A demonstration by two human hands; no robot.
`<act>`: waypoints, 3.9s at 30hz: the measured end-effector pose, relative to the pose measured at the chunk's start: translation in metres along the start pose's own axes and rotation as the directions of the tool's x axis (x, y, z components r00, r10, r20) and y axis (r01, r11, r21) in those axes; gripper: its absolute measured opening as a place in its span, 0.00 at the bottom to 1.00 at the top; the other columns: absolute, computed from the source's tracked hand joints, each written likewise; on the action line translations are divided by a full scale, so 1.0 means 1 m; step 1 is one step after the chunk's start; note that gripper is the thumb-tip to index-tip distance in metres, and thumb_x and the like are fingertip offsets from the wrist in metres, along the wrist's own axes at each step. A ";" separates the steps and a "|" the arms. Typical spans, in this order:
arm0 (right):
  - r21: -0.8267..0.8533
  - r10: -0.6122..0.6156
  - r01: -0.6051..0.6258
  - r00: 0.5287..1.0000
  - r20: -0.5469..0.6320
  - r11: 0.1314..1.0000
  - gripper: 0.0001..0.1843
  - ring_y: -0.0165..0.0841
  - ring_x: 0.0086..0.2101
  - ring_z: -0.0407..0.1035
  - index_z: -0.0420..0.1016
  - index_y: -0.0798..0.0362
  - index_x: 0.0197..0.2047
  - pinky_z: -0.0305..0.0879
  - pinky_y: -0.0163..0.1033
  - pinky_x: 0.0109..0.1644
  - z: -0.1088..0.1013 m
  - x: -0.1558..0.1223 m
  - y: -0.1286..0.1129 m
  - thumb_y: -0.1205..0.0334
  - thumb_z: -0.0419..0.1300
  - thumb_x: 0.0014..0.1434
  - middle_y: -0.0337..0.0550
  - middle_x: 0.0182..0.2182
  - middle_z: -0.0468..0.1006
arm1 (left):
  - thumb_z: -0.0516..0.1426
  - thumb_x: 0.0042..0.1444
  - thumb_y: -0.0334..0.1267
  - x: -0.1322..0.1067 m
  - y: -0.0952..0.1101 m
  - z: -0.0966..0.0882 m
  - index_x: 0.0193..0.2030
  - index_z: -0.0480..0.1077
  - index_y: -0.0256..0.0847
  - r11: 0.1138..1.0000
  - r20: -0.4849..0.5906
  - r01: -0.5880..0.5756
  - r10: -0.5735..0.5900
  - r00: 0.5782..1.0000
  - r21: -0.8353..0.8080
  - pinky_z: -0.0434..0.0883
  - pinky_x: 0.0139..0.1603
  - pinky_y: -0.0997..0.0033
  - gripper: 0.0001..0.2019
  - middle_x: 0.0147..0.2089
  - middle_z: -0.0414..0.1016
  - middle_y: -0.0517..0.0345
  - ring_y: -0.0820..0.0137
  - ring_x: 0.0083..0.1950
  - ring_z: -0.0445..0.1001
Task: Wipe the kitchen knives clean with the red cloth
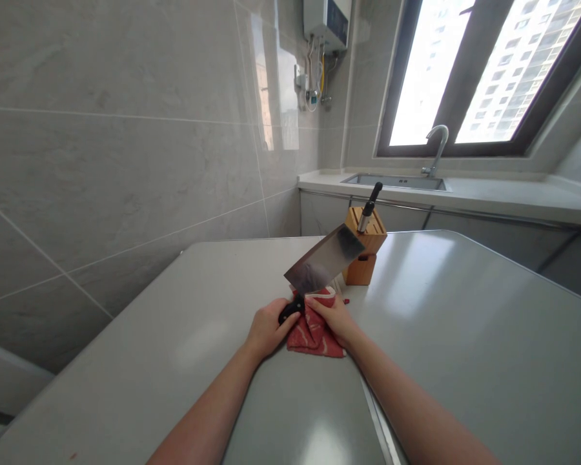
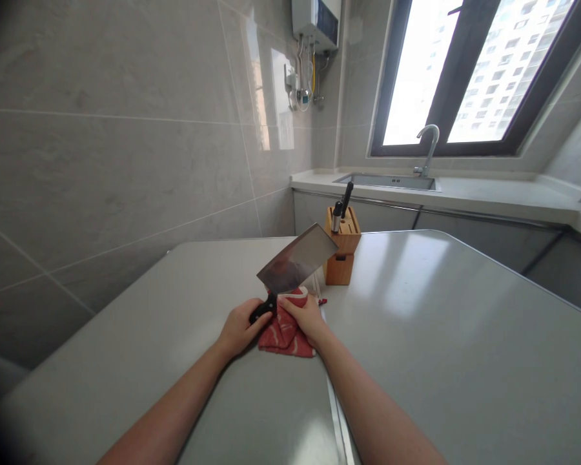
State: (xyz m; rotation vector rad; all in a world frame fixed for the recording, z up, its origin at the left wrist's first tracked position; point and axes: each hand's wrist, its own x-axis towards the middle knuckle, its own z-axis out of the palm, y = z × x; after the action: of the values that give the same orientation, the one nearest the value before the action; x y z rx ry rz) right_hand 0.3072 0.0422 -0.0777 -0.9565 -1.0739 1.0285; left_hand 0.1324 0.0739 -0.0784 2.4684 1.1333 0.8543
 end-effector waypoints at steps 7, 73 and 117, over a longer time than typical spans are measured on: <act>-0.006 0.011 -0.011 1.000 0.013 1.000 0.16 0.37 0.39 0.72 0.71 0.52 0.37 0.66 0.42 0.46 -0.001 0.000 0.000 0.53 0.65 0.48 0.43 0.36 0.78 | 0.49 0.59 0.48 0.000 0.002 -0.001 0.33 0.66 0.40 1.000 -0.017 0.008 -0.008 1.000 -0.013 0.62 0.32 0.72 0.14 0.31 0.70 0.56 0.68 0.31 0.67; 0.162 0.143 -0.143 0.990 0.007 0.976 0.21 0.39 0.41 0.73 0.76 0.54 0.39 0.66 0.48 0.52 -0.002 0.000 0.007 0.54 0.69 0.42 0.48 0.39 0.80 | 0.53 0.57 0.48 -0.001 0.001 0.002 0.41 0.71 0.39 0.989 0.043 -0.108 0.113 0.993 -0.097 0.66 0.36 0.71 0.15 0.35 0.74 0.54 0.68 0.35 0.71; 0.111 0.102 -0.105 0.994 0.034 0.988 0.15 0.35 0.36 0.72 0.73 0.50 0.36 0.67 0.41 0.45 0.000 -0.001 0.002 0.54 0.67 0.45 0.39 0.34 0.79 | 0.51 0.58 0.47 0.001 0.002 0.000 0.33 0.68 0.40 0.997 -0.124 -0.006 -0.003 0.992 -0.075 0.65 0.34 0.72 0.13 0.31 0.72 0.56 0.68 0.32 0.69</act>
State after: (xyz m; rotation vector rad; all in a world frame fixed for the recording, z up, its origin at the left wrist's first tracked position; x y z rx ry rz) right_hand 0.3063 0.0417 -0.0801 -0.9161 -0.9868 1.1787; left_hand 0.1334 0.0734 -0.0770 2.3844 1.1180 1.0442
